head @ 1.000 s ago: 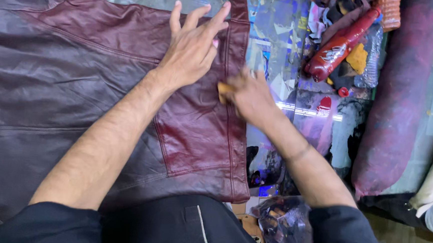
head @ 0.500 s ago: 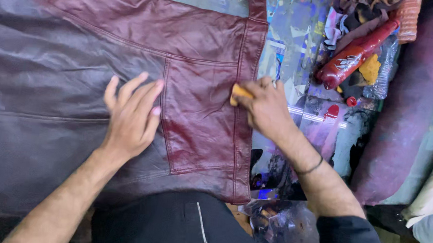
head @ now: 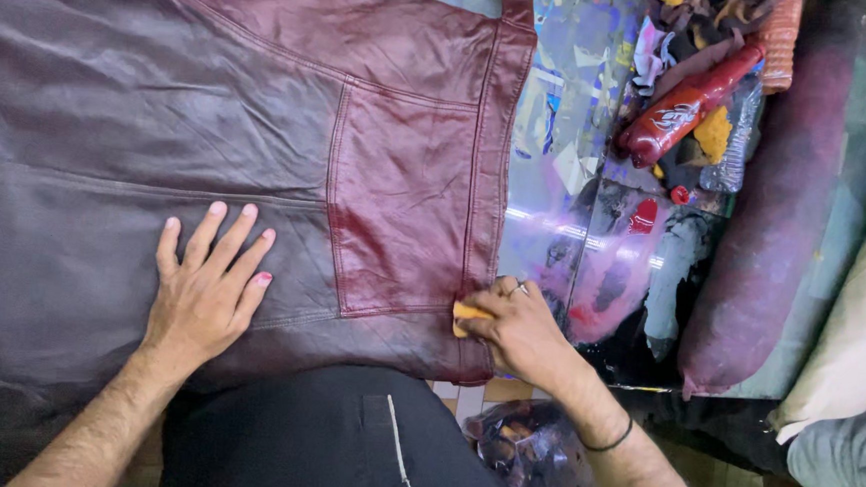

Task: The person applies red dye to a maroon leather jacket laid on a work table. They rub the dye into the leather with a sponge, periodically dipping the sponge into a dye bottle and working the color across different sections of the jacket, repositioning the garment as they go.

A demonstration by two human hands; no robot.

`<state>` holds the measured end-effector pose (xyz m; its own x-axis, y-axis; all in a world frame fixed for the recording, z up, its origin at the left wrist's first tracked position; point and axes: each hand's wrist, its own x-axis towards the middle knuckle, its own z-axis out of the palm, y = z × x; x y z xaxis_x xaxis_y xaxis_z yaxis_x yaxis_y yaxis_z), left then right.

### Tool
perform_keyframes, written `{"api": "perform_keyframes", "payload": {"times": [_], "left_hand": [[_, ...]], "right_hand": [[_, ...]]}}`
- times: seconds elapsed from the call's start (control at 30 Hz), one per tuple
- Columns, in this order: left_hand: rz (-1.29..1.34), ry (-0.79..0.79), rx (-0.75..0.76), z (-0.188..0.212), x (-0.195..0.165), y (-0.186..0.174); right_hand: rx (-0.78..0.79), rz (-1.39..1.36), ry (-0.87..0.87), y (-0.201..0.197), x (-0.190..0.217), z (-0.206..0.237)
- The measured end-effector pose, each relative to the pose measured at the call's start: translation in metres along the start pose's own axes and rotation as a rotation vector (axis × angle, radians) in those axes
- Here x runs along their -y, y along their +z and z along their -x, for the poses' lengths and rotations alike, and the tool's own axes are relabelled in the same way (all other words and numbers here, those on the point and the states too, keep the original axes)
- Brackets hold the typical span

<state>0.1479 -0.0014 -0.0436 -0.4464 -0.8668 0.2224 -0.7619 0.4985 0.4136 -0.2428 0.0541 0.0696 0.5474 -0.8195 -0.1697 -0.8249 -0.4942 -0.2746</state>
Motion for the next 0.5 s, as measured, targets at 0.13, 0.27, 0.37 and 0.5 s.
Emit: {"api": "perform_keyframes", "payload": {"times": [0.13, 0.27, 0.37, 0.5], "left_hand": [[0.006, -0.004, -0.014, -0.002, -0.002, 0.0], [0.013, 0.018, -0.036, -0.003, -0.001, 0.001], [0.005, 0.003, -0.02, -0.003, -0.001, 0.001], [0.003, 0.015, -0.032, -0.003, -0.001, 0.001]], "right_hand": [[-0.113, 0.005, 0.144, 0.006, 0.01, 0.017], [-0.178, 0.092, 0.16, 0.014, 0.019, 0.027], [-0.341, 0.145, 0.308, 0.024, 0.025, 0.031], [-0.481, 0.206, 0.153, 0.041, 0.012, 0.024]]}}
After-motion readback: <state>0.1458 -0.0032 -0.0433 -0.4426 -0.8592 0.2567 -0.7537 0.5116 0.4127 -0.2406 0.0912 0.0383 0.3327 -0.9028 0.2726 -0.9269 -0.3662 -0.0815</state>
